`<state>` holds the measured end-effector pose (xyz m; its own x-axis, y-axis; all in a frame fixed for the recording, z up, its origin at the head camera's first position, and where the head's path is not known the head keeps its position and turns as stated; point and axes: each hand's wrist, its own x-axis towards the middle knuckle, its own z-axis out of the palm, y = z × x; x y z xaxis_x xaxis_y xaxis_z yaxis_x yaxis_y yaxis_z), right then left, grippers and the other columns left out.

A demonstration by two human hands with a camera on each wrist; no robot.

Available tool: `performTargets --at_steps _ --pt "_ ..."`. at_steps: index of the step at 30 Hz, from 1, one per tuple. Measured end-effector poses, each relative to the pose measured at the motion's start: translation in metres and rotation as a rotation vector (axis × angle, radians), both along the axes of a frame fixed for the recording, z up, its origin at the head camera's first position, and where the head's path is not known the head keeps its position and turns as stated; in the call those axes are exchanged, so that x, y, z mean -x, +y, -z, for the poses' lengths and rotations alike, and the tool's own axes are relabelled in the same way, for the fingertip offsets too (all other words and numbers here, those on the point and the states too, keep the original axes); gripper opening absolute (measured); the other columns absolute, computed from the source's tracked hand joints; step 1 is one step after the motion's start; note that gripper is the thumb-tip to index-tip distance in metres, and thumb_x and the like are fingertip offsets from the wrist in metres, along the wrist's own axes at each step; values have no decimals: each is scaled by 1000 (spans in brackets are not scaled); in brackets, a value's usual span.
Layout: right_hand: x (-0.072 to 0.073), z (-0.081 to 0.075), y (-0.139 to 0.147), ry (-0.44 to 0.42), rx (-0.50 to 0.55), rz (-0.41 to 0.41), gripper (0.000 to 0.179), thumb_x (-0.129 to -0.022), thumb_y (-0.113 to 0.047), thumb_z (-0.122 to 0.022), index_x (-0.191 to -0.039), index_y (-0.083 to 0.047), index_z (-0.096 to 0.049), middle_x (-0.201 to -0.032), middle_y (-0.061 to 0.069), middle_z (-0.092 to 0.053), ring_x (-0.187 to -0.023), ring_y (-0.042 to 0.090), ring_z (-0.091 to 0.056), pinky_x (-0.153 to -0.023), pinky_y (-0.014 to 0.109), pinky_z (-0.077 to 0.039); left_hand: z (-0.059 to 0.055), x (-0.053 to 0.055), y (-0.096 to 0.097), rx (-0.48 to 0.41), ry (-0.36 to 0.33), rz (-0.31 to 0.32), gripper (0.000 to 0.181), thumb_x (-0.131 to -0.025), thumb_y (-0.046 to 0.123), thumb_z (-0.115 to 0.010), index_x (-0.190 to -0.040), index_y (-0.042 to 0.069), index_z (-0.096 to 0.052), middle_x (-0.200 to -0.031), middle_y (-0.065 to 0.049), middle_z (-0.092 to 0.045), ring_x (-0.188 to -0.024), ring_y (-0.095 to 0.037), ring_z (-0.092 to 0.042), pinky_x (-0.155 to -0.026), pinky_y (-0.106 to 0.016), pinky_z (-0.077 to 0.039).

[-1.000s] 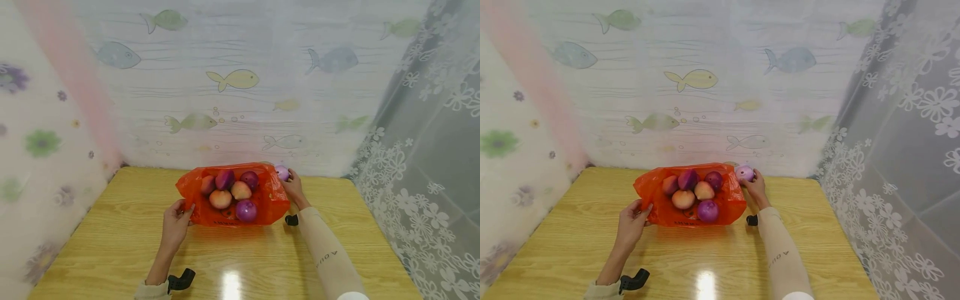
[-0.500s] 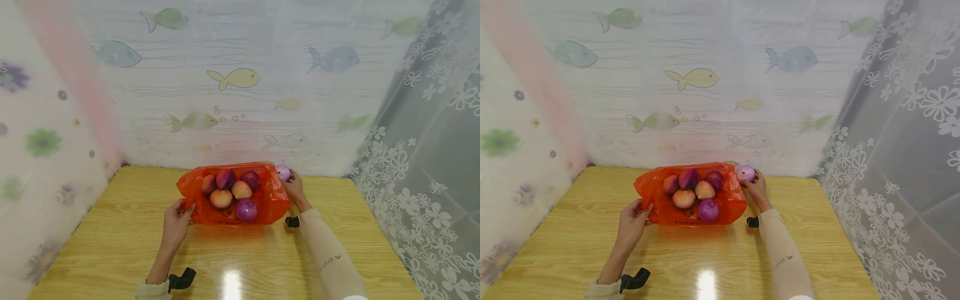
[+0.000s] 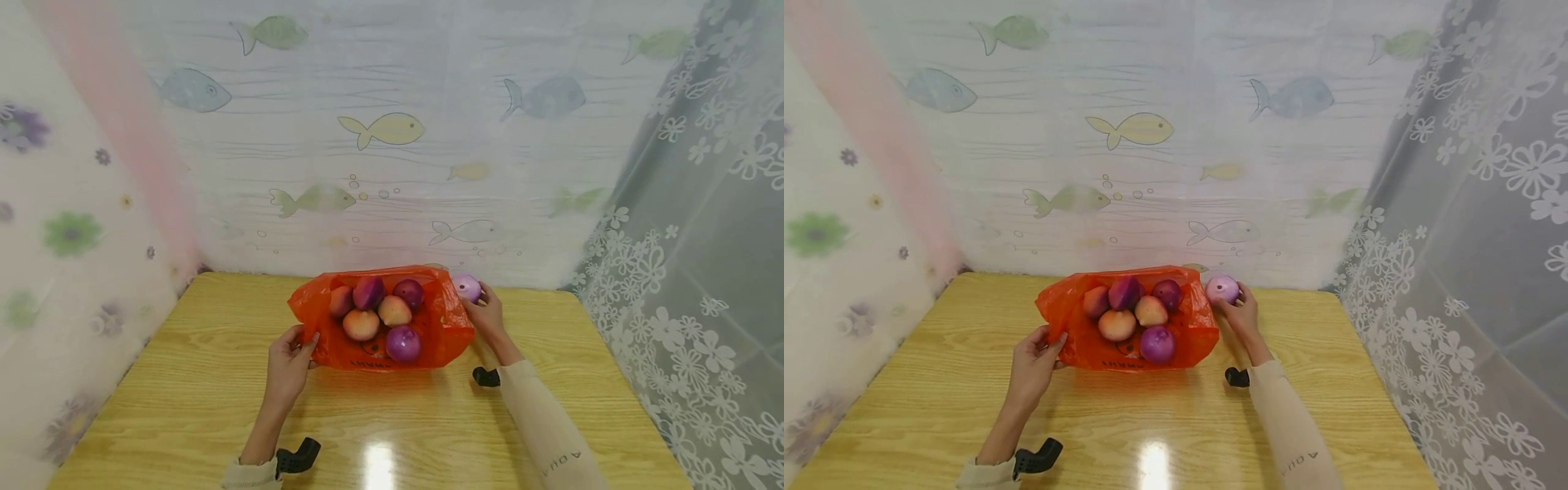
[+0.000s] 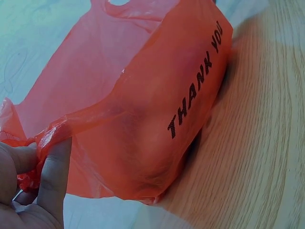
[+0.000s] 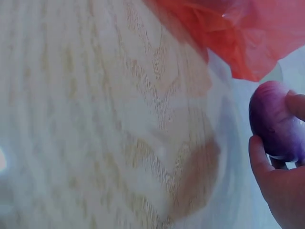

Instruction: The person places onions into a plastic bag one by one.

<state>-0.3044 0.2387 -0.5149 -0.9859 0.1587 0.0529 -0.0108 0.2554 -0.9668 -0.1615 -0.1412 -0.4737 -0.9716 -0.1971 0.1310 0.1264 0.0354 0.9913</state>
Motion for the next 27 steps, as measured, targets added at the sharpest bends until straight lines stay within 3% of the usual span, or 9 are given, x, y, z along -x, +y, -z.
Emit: performTargets --at_steps 6,14,20,27 --pt "-13 -11 7 -9 9 -24 72 -98 -13 -69 -158 -1 -30 -150 30 -43 -132 44 -51 -109 50 -46 0 0 0 -3 5 3 23 -101 -3 -57 -122 -10 -62 -106 -23 -67 -75 -5 -69 -60 -23 -59" --pt "-34 -30 12 5 86 -71 72 -96 -13 -71 -157 -3 -33 -151 27 -43 -132 42 -50 -92 20 -55 1 0 1 6 35 -6 22 -100 -2 -59 -120 -12 -62 -97 -11 -69 -72 -5 -68 -59 -27 -60" --pt "-55 -44 13 16 125 -113 70 -98 -10 -69 -157 -2 -33 -154 26 -41 -134 40 -48 -88 16 -55 1 -1 1 3 48 -3 21 -100 -2 -59 -118 -12 -62 -95 -8 -69 -71 -5 -68 -58 -27 -60" --pt "-80 -64 15 37 146 -167 66 -99 -7 -67 -156 -2 -34 -150 26 -43 -114 12 -61 -89 18 -56 1 0 1 5 28 2 21 -101 -2 -58 -120 -11 -63 -100 -17 -68 -72 -5 -69 -60 -26 -60"
